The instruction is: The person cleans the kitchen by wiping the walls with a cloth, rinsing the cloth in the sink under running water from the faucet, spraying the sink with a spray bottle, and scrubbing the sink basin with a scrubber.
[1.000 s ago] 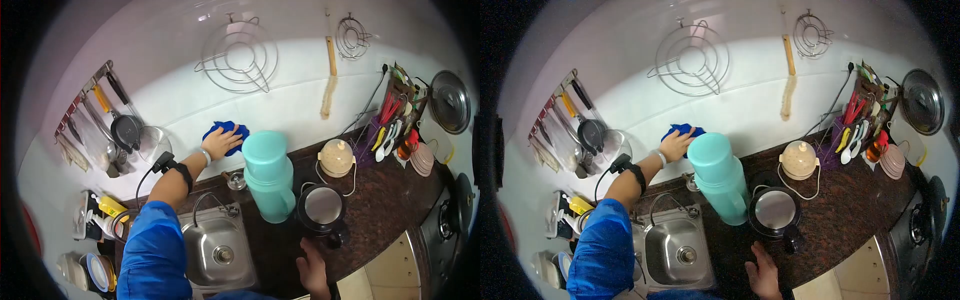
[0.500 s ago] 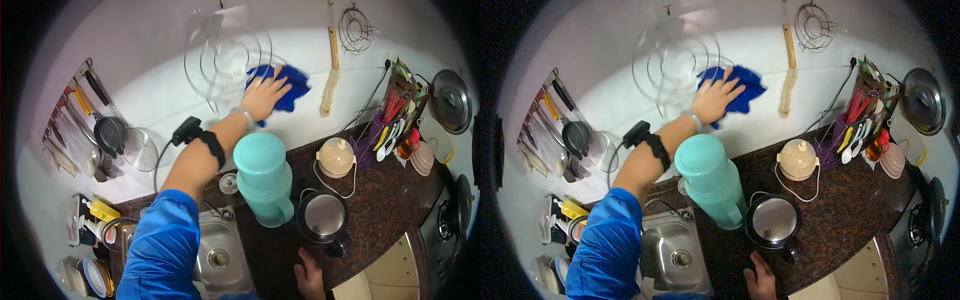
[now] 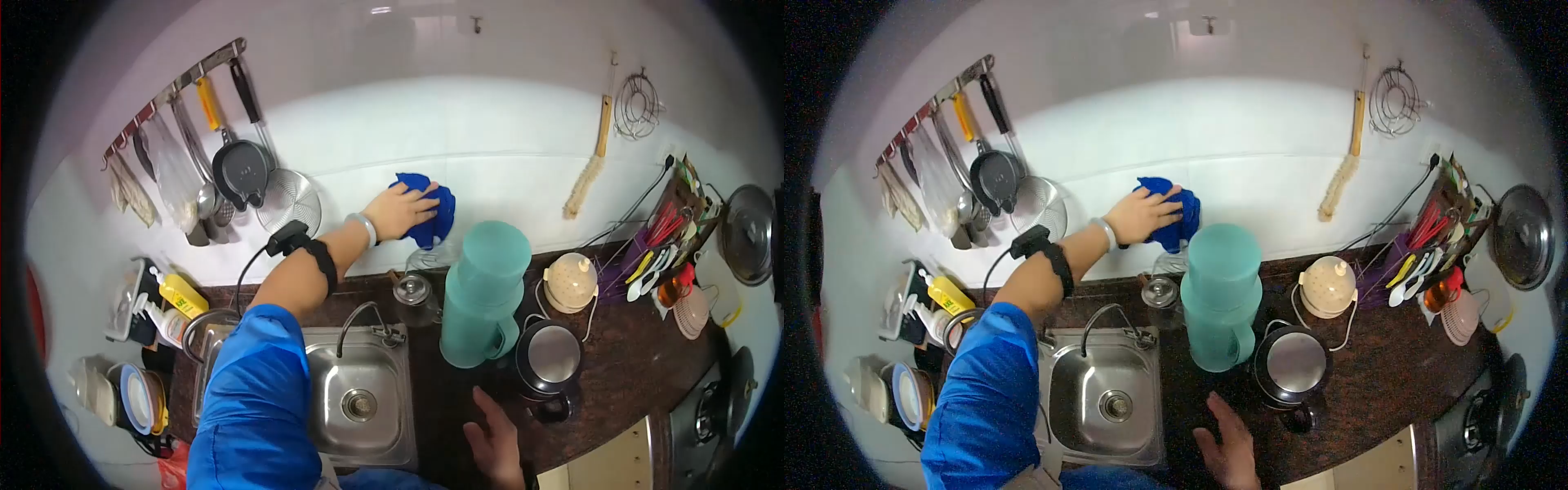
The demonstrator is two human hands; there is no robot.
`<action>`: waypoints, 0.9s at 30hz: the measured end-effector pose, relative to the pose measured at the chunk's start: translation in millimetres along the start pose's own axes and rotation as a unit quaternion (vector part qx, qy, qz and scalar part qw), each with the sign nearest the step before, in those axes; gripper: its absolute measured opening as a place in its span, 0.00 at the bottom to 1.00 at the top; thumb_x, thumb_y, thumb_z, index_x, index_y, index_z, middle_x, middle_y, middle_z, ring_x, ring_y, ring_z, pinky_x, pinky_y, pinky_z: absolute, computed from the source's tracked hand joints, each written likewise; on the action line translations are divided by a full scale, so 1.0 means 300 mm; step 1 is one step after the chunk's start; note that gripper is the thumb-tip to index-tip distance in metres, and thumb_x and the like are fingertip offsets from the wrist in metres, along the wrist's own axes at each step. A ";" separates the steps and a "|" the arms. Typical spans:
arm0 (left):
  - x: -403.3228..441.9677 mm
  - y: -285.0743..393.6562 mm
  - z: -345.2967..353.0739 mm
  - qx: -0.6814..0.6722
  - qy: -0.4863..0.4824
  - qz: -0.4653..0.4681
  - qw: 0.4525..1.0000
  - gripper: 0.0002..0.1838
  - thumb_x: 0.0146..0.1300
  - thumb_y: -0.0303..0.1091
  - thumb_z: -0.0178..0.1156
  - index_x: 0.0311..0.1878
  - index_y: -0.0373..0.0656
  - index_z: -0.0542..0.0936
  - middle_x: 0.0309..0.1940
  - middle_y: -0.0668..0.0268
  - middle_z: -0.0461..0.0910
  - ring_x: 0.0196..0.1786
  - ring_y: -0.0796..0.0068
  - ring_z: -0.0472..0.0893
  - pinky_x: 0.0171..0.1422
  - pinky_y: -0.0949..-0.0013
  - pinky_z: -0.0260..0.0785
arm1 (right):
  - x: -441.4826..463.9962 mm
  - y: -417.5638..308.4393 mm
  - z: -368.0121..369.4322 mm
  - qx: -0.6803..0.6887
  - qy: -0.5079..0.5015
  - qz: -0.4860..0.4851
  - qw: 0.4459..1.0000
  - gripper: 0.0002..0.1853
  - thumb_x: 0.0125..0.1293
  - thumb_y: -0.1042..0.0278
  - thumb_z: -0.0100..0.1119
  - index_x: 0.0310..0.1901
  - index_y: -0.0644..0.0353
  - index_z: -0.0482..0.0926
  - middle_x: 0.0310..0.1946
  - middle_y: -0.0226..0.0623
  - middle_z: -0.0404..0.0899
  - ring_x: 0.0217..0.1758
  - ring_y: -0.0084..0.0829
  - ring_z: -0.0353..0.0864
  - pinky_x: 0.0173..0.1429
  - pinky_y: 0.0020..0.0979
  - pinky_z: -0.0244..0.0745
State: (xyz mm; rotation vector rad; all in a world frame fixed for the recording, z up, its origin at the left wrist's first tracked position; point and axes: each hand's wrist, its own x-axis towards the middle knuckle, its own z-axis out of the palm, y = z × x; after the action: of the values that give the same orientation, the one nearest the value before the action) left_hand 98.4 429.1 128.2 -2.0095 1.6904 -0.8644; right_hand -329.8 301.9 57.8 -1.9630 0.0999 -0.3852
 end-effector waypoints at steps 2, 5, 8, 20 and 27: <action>-0.008 -0.079 -0.049 0.031 0.036 -0.014 0.999 0.24 0.59 0.34 0.52 0.62 0.56 0.75 0.65 0.70 0.69 0.63 0.70 0.69 0.56 0.64 0.63 | 0.004 -0.053 0.006 0.022 -0.009 0.037 0.999 0.25 0.61 0.74 0.57 0.61 0.67 0.70 0.61 0.51 0.73 0.66 0.47 0.71 0.69 0.38 0.64; -0.010 -0.242 -0.202 0.062 0.129 -0.124 0.982 0.23 0.61 0.32 0.51 0.61 0.54 0.75 0.64 0.61 0.69 0.65 0.57 0.69 0.57 0.58 0.69 | 0.005 -0.073 0.018 -0.025 -0.041 0.033 0.998 0.27 0.58 0.76 0.59 0.62 0.67 0.70 0.61 0.50 0.73 0.65 0.46 0.72 0.68 0.37 0.65; 0.010 -0.366 -0.358 0.209 0.227 -0.341 0.888 0.29 0.55 0.36 0.59 0.64 0.57 0.72 0.63 0.56 0.69 0.67 0.43 0.65 0.61 0.44 0.65 | -0.025 -0.027 0.041 -0.055 -0.052 0.012 0.997 0.28 0.59 0.74 0.64 0.62 0.66 0.70 0.61 0.53 0.72 0.64 0.50 0.73 0.66 0.41 0.68; -0.321 0.116 0.181 0.035 0.054 -0.321 0.945 0.18 0.59 0.33 0.53 0.54 0.49 0.79 0.76 0.61 0.52 0.60 0.51 0.69 0.58 0.52 0.63 | -0.070 0.010 0.098 -0.067 -0.065 0.051 0.994 0.26 0.62 0.69 0.63 0.61 0.65 0.70 0.61 0.52 0.73 0.64 0.50 0.73 0.66 0.41 0.68; -0.657 0.338 0.431 0.056 -0.087 -0.209 0.972 0.20 0.64 0.34 0.50 0.59 0.54 0.77 0.75 0.69 0.55 0.64 0.62 0.67 0.57 0.57 0.62 | -0.125 0.023 0.068 -0.092 -0.023 0.066 0.993 0.25 0.63 0.66 0.62 0.60 0.66 0.72 0.59 0.52 0.74 0.63 0.49 0.74 0.65 0.41 0.68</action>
State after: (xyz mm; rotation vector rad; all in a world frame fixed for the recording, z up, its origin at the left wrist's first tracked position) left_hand 91.3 586.7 -74.3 -2.3241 1.1139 -0.8596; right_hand -358.0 326.1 35.7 -2.1331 0.2411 -0.2513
